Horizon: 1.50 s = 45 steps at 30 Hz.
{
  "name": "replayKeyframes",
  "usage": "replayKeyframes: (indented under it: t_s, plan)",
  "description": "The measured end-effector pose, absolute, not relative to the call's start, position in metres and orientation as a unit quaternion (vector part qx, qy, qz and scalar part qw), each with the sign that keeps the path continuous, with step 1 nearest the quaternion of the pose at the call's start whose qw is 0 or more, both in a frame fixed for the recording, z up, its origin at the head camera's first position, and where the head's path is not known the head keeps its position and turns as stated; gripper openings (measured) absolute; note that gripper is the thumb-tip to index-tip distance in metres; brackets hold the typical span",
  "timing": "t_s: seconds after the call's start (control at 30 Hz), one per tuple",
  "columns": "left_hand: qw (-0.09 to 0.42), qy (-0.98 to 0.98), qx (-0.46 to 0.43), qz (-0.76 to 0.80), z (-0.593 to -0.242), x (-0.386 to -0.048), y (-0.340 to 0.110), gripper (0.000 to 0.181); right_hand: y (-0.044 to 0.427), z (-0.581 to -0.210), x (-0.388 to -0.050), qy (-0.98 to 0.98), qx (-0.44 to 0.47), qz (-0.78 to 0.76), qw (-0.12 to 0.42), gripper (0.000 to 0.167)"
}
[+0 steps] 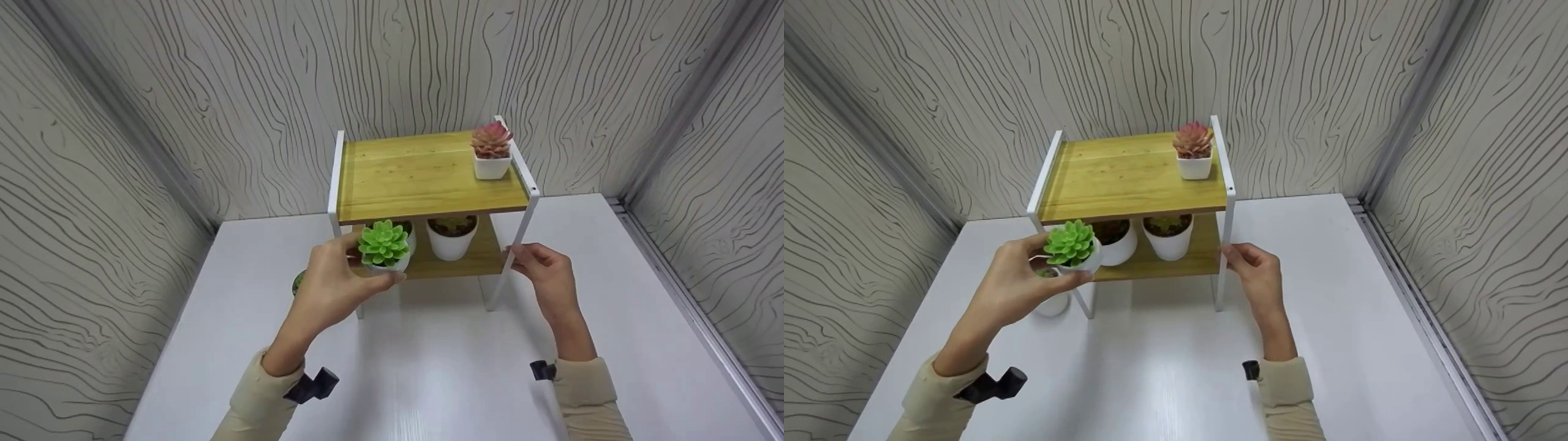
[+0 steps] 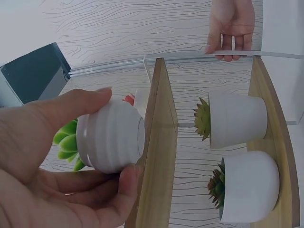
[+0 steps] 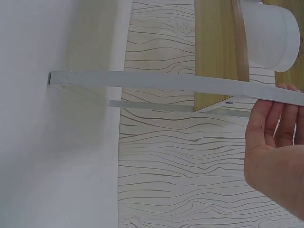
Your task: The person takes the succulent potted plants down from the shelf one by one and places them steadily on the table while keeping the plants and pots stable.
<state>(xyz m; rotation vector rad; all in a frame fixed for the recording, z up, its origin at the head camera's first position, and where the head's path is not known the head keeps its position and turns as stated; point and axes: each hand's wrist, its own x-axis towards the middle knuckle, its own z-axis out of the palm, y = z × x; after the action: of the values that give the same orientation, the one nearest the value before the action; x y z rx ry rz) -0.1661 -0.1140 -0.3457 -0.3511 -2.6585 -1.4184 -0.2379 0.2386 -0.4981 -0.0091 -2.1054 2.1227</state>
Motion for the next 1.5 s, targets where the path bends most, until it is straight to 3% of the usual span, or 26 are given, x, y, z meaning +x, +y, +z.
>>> replayKeyframes:
  t_s: [0.33,1.1,1.5]
  plan:
    - [0.058,-0.875,-0.078,-0.474,-0.365,-0.159,-0.133,0.053,0.238,-0.498,-0.238,-0.704,-0.005,0.707,0.074,0.049]
    - [0.030,-0.872,-0.014,-0.489,-0.434,-0.156,-0.158,0.066,0.238,-0.502,-0.238,-0.682,0.013,0.727,0.087,0.040]
    - [0.020,-0.876,0.042,-0.480,-0.475,-0.155,-0.171,0.070,0.238,-0.503,-0.238,-0.698,0.003,0.711,0.079,0.051]
